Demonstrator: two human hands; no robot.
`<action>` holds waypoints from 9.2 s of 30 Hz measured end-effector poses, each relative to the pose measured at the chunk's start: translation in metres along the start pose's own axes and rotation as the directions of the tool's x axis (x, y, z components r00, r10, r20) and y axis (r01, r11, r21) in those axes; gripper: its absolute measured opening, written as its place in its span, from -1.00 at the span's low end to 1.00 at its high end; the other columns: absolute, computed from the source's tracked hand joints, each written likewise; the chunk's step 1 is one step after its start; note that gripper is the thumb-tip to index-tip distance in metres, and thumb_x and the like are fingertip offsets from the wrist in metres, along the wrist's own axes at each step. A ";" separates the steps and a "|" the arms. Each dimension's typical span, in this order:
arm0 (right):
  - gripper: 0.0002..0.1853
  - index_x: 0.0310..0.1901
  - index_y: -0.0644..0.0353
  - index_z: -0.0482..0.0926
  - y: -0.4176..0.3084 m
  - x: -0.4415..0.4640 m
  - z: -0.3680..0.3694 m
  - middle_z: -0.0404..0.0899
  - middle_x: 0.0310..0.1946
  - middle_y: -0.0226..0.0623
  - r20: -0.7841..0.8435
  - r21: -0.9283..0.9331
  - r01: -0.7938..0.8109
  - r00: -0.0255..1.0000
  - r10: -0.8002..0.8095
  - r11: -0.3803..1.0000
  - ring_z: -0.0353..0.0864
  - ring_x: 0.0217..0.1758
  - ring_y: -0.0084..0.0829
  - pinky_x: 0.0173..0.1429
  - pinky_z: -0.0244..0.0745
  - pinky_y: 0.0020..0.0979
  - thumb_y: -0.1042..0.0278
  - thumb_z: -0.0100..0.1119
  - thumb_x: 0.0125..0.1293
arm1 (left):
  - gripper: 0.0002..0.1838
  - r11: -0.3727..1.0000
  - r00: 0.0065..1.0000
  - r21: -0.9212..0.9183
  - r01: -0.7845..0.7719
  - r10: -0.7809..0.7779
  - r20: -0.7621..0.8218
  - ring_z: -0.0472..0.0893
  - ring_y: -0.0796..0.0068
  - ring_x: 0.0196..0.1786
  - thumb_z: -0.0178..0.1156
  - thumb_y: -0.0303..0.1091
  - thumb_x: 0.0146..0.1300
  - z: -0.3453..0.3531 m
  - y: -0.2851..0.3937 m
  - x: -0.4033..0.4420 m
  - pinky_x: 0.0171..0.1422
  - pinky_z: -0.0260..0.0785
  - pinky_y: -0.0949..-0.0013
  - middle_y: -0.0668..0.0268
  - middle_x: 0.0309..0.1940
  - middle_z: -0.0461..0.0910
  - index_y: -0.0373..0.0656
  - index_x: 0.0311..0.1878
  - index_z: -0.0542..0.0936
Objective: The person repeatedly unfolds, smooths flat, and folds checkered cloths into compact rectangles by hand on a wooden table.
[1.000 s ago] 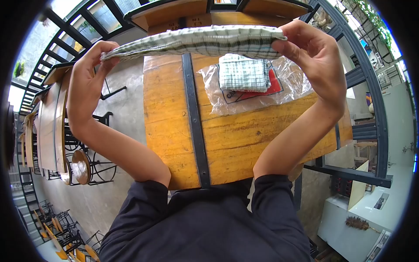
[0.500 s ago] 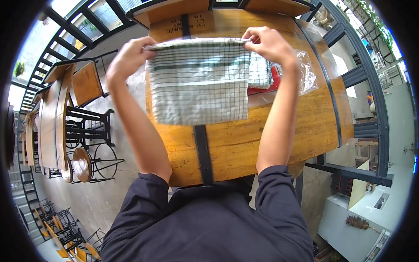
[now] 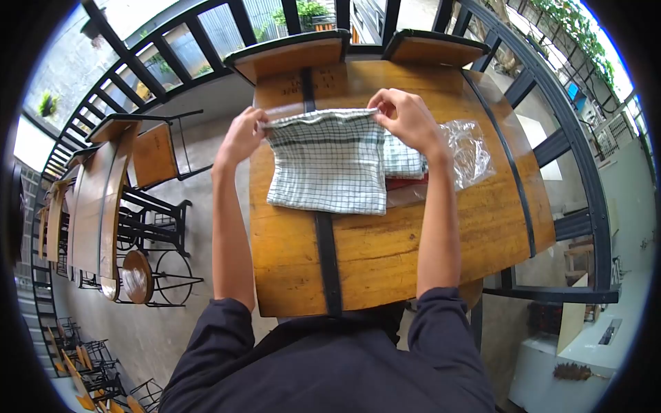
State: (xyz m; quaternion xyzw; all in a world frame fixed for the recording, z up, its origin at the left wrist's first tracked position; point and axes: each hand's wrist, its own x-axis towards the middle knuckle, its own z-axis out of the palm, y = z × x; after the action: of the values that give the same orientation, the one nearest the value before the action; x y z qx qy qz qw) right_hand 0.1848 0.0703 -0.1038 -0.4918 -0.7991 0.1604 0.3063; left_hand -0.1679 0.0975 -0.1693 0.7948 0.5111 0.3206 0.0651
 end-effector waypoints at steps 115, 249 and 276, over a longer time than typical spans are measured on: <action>-0.89 -0.19 0.30 0.58 -0.037 -0.207 0.049 0.63 -0.25 -0.42 0.295 0.743 -0.530 0.807 0.512 0.408 0.54 -0.22 -0.66 -0.14 0.45 -0.59 0.52 0.32 0.32 | -0.75 0.462 0.827 -0.693 0.553 -0.405 0.390 0.40 0.82 -0.44 0.34 -0.26 0.33 -0.006 0.123 -0.199 -0.45 0.20 0.53 0.51 -0.54 0.47 -0.19 -0.26 0.49; -0.17 0.27 0.32 0.34 -0.089 -0.235 0.076 0.58 0.12 -0.18 0.324 0.685 -0.519 0.846 0.424 0.512 0.56 0.17 -0.43 0.25 0.49 -0.35 0.39 0.63 -0.01 | -0.62 0.354 0.837 -0.759 0.547 -0.208 0.506 0.59 0.65 -0.22 0.37 -0.29 0.30 0.036 0.180 -0.211 -0.12 0.49 0.47 0.33 -0.26 0.68 -0.33 0.06 0.57; -0.28 0.20 0.44 0.45 -0.080 -0.227 0.085 0.68 -0.09 -0.14 0.416 0.609 -0.479 0.872 0.259 0.633 0.62 -0.03 -0.46 0.11 0.52 -0.36 0.06 0.50 0.18 | -0.61 0.045 0.750 -0.904 0.424 -0.578 0.323 0.46 0.79 -0.35 -0.01 -0.10 0.57 0.026 0.182 -0.204 -0.23 0.35 0.63 0.47 -0.36 0.59 -0.26 -0.17 0.58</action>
State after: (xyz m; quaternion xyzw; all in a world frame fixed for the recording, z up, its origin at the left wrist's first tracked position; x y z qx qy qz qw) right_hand 0.1493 -0.1639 -0.1992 -0.4654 -0.5952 0.5783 0.3077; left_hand -0.0683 -0.1568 -0.2016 0.3349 0.4573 0.5644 0.6001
